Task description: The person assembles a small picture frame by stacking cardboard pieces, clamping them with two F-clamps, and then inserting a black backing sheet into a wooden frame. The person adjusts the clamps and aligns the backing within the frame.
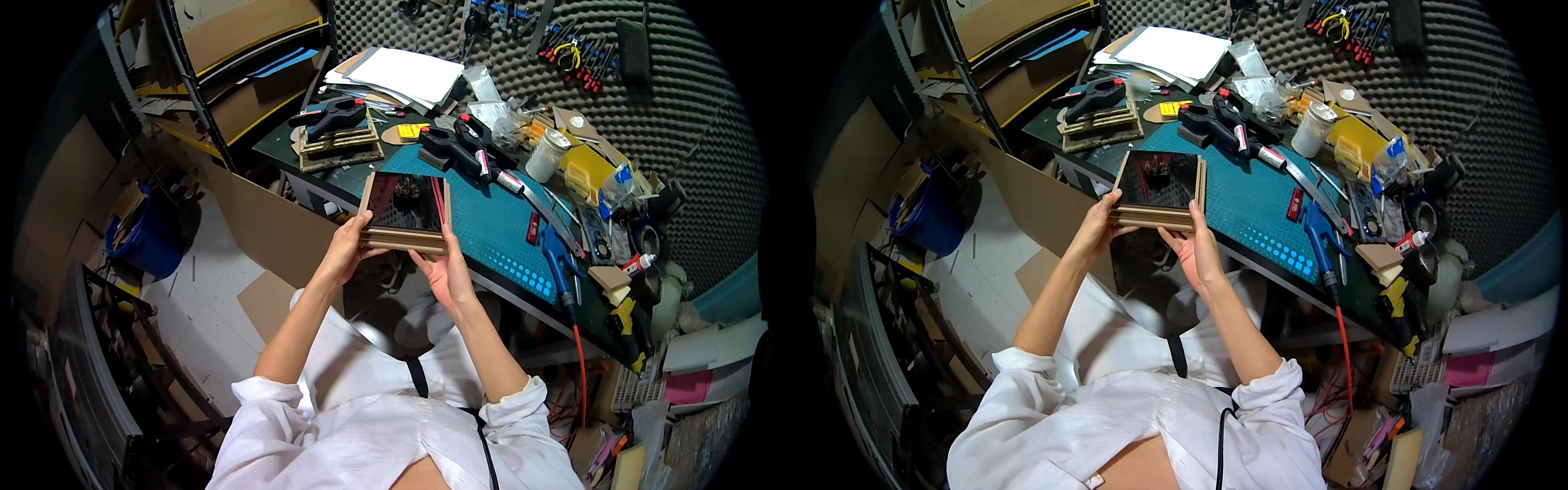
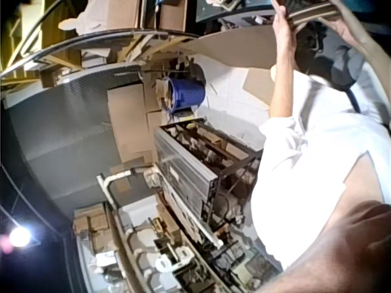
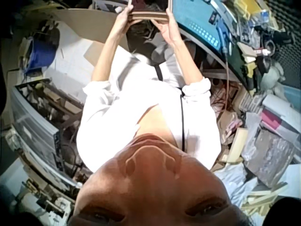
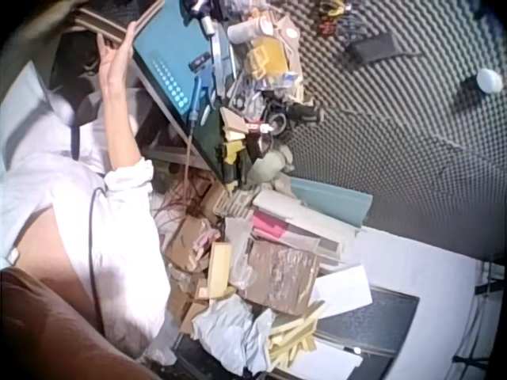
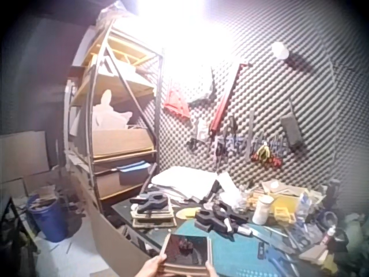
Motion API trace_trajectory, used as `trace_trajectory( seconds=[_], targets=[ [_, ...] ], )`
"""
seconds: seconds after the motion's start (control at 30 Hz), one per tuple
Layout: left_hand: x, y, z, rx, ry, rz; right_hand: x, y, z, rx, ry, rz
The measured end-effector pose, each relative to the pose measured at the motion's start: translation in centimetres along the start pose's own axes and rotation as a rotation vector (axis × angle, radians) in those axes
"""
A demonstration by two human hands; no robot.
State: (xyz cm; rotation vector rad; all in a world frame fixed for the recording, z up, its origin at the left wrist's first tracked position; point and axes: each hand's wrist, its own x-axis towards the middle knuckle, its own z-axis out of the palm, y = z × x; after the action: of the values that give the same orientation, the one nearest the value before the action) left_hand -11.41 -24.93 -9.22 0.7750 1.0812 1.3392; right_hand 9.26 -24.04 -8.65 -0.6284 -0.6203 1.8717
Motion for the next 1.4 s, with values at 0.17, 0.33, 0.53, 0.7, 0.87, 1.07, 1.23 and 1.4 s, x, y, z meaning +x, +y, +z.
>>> trace_trajectory(
  seconds=[0.17,0.33,0.53,0.7,0.87,1.07,1.23,1.4],
  targets=[
    [0.2,-0.6,0.1,-0.018,0.006,0.014,0.1,-0.2,-0.8,-0.052,-0.058,0.091],
    [1.0,-1.7,-0.6,-0.03,0.006,0.025,-1.0,-2.1,-3.0,-0.509,-0.325,0.505],
    [1.2,-1.8,-0.1,0.0,0.006,0.042,-0.2,-6.4,0.5,-0.978,-0.268,-0.064],
    [1.0,-1.4,0.3,-0.023,0.015,0.005,5.5,-6.2,3.1,-1.416,-0.19,-0.718],
    [0.5,-1.6,0.3,-0.013,0.023,0.035,8.5,-4.8,3.4,-1.605,-0.256,-0.756],
    [0.6,-1.2,0.6,-0.012,0.019,0.021,8.9,-4.3,3.2,-1.706,-0.234,-0.746],
    [1.5,-0.6,0.2,0.013,0.116,0.03,9.6,-5.9,2.1,-1.472,-0.173,-0.919],
    [3.5,0.0,-1.7,0.033,0.161,0.06,8.4,-10.9,-2.6,-1.469,0.133,-0.832]
  ],
)
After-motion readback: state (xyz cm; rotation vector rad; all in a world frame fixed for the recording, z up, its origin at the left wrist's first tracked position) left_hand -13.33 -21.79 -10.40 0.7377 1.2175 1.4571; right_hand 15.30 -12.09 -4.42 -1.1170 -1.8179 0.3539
